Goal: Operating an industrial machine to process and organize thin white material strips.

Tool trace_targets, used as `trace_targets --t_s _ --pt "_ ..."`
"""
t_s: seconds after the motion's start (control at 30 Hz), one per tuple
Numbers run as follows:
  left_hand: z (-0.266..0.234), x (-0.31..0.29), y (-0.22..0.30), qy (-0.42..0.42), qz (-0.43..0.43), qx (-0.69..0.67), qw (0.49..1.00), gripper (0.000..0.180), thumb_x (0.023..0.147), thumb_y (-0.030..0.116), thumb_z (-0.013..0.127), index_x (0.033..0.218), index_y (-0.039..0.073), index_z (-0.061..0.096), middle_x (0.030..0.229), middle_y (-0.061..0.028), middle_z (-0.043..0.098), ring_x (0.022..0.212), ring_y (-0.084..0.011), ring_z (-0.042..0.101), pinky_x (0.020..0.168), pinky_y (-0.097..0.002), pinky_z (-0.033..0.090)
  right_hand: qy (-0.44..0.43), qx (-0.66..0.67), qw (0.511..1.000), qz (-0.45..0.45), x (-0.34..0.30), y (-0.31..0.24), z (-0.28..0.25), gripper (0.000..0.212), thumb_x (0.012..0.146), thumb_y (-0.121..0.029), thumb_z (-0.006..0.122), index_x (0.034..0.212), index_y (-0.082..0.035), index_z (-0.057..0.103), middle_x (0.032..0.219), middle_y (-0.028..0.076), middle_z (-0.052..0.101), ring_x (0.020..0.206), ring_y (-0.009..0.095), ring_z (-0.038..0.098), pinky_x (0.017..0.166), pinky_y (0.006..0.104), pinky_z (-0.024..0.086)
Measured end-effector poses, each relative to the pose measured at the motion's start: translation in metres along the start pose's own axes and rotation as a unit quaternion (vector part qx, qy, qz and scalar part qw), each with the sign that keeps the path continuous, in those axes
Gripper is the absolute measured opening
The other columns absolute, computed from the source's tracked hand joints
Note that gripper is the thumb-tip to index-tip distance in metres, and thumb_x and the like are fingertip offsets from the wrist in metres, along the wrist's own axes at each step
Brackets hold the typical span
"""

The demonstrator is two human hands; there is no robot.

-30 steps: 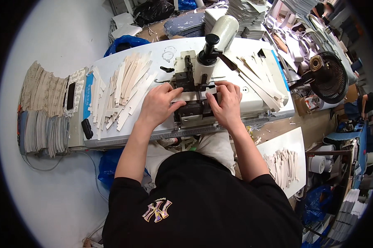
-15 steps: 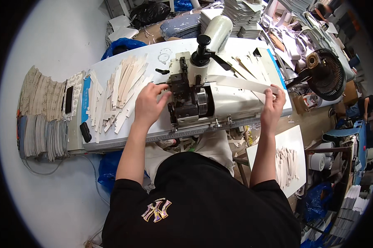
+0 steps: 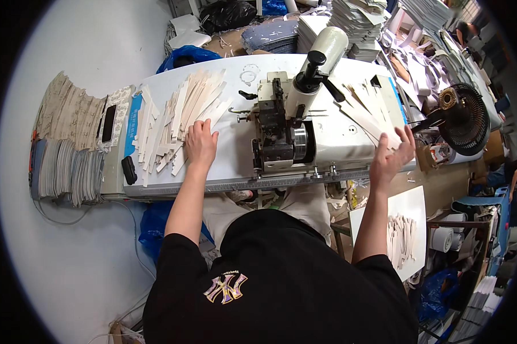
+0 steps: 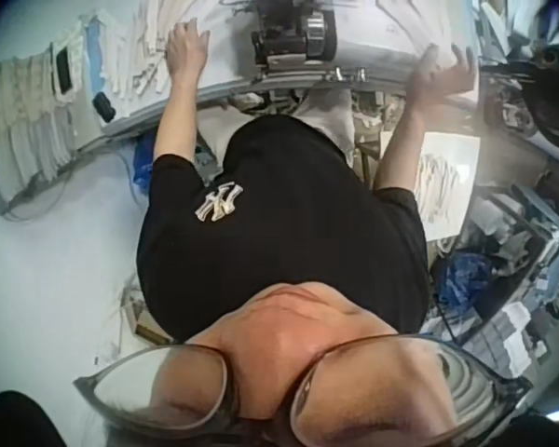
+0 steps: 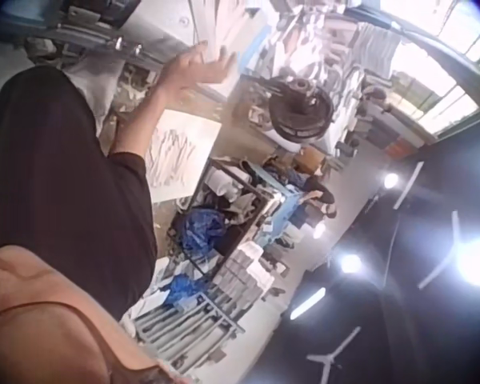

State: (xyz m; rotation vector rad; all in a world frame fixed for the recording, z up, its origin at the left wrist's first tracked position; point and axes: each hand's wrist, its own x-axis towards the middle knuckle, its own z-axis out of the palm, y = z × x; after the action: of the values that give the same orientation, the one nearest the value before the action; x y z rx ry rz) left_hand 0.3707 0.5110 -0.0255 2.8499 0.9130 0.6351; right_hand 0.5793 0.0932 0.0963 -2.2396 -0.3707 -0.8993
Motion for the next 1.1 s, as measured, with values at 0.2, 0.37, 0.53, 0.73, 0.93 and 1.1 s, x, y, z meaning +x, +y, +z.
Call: trace_targets --t_s 0.2,0.37,0.53,0.73,0.93,1.1 --pt "0.01 0.028 -0.005 -0.038 0.028 0.039 0.998 0.024 0.094 0.021 0.079 0.114 0.007 0.073 0.113 -0.0131 0.069 0.107 -0.0349 0.067 0.095 -0.0476 0.055 -0.119 0.159 0.976 -0.086 -0.02 -0.057 0.045 0.028 0.101 -0.015 0.073 0.127 -0.007 0.066 0.153 0.012 0.055 0.144 0.033 0.041 0.12 0.0457 0.034" --pt "-0.002 0.041 -0.006 -0.111 -0.007 0.027 0.993 0.018 0.098 0.016 0.071 0.111 0.004 0.072 0.11 -0.0165 0.073 0.099 -0.0364 0.071 0.088 -0.0482 0.056 -0.173 0.154 0.965 -0.121 -0.038 -0.079 0.067 0.019 0.1 -0.014 0.072 0.118 -0.007 0.071 0.144 0.013 0.062 0.134 0.033 0.05 0.115 0.0446 0.039" --pt "-0.053 0.035 0.017 -0.003 -0.151 -0.222 0.963 0.021 0.101 0.017 0.066 0.115 0.002 0.071 0.111 -0.0174 0.073 0.096 -0.0364 0.072 0.086 -0.0466 0.056 -0.161 0.172 0.965 -0.112 -0.037 -0.075 0.069 0.017 0.1 -0.015 0.07 0.115 -0.007 0.071 0.137 0.011 0.066 0.127 0.033 0.054 0.112 0.0447 0.041" --pt "-0.134 0.009 0.063 -0.087 0.062 -0.383 0.918 0.031 0.101 0.029 0.074 0.123 0.008 0.074 0.105 -0.0109 0.071 0.089 -0.0345 0.07 0.083 -0.0413 0.057 -0.209 0.168 0.952 -0.146 -0.035 -0.075 0.065 0.015 0.1 -0.017 0.069 0.112 -0.008 0.072 0.133 0.008 0.068 0.124 0.032 0.055 0.11 0.0446 0.041" --pt "-0.137 0.016 0.094 -0.136 0.195 -0.233 0.943 0.036 0.091 0.034 0.085 0.117 0.008 0.079 0.101 -0.0093 0.069 0.09 -0.0308 0.069 0.081 -0.0421 0.056 -0.227 0.159 0.948 -0.157 -0.033 -0.079 0.059 0.016 0.098 -0.021 0.072 0.109 -0.009 0.073 0.132 0.007 0.069 0.124 0.031 0.056 0.11 0.0449 0.041" --pt "-0.119 0.025 0.111 -0.095 0.223 -0.21 0.947 0.034 0.087 0.032 0.088 0.112 0.011 0.081 0.099 -0.0076 0.069 0.091 -0.0297 0.069 0.083 -0.0443 0.056 -0.268 0.142 0.939 -0.164 -0.031 -0.082 0.056 0.021 0.097 -0.026 0.074 0.109 -0.009 0.073 0.131 0.007 0.068 0.124 0.031 0.056 0.11 0.0454 0.04"
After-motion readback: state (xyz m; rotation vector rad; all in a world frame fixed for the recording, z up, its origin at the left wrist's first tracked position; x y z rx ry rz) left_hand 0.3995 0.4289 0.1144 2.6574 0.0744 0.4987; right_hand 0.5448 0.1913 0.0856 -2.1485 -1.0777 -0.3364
